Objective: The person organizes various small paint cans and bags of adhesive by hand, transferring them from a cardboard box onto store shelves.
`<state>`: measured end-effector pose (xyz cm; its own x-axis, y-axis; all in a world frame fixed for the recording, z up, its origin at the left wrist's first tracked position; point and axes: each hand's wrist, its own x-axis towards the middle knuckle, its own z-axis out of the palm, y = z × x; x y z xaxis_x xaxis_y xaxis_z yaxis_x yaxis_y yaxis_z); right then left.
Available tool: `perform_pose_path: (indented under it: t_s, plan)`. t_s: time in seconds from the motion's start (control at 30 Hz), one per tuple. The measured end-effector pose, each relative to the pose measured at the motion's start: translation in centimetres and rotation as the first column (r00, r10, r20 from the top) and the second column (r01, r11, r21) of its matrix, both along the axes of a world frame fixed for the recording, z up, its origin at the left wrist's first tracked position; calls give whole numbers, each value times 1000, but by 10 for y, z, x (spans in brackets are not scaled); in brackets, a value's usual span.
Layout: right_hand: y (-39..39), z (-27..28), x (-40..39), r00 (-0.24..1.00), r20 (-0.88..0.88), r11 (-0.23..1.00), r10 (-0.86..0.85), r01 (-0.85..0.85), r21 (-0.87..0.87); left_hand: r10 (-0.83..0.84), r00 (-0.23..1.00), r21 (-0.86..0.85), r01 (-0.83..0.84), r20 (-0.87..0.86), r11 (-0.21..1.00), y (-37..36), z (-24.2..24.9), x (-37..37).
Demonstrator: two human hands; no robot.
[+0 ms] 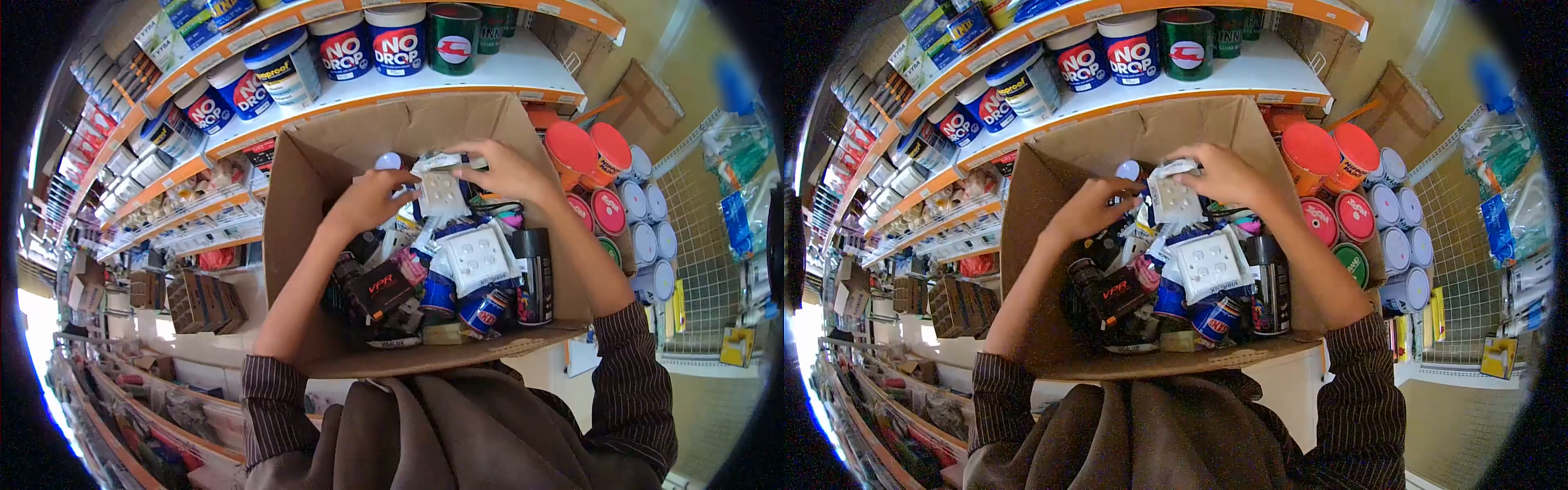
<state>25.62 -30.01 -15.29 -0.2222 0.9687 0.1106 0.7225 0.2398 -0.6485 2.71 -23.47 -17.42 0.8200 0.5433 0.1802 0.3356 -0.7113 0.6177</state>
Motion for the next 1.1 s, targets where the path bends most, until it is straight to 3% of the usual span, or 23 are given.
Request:
perform_pose_path:
  t_s: [0.07, 0.17, 0.2, 0.27, 0.3, 0.33, 0.43, 0.47, 0.57, 0.67, 0.77, 0.8, 0.9, 1.0, 1.1]
  plan:
    - [-7, -16, 5, 998, 56, 996, -20, 24, -80, -5, 1000, 0, 5, 2, 1000, -9, -20, 8]
    - [-22, -41, 11, 969, 246, 946, -26, 104, -308, 64, 995, -189, -78, -80, 979, -28, -56, 18]
    - [-20, -67, 22, 971, 237, 923, 11, 81, -375, 82, 983, -285, -127, -163, 950, -38, -53, 19]
    - [-27, -73, 25, 941, 334, 886, 54, 109, -451, 16, 966, -612, -176, -257, 771, -43, -81, 24]
    - [-29, -75, 26, 922, 379, 865, 80, 125, -486, -28, 956, -741, -209, -293, 638, -47, -85, 27]
    - [-29, -77, 27, 900, 418, 855, 121, 119, -504, -16, 948, -857, -280, -318, 432, -53, -88, 28]
    - [-23, -85, 27, 882, 445, 803, 151, 153, -576, 172, 948, -948, -291, -267, 131, -64, -94, 30]
    - [-20, -101, 33, 869, 476, 837, 138, 154, -524, 174, 945, -950, -297, -278, 94, -62, -96, 30]
    - [-19, -83, 26, 860, 473, 782, 190, 159, -603, 217, 939, -957, -285, -268, 52, -69, -94, 31]
    - [-15, -87, 21, 934, 300, 793, 195, 29, -609, 153, 958, -959, -260, -241, 118, -74, -87, 37]
    - [-26, -78, 14, 1000, -5, 825, 10, -11, -565, 251, 938, -957, -272, -239, 105, -94, -77, 48]
    - [-25, -79, 11, 999, 35, 794, -1, 22, -608, 259, 940, -972, -235, -222, 21, -101, -71, 50]
    - [-22, -106, 14, 963, 180, 922, 202, -125, -366, 379, 902, -976, -213, -209, -30, -112, -82, 55]
    - [-21, -86, 13, 994, 43, 868, 99, -65, -493, 441, 883, -987, -152, -162, -58, -103, -79, 49]
    - [-13, -94, 18, 990, -127, 958, -68, 29, -286, 465, 882, -996, -47, -74, -70, -80, -50, 20]
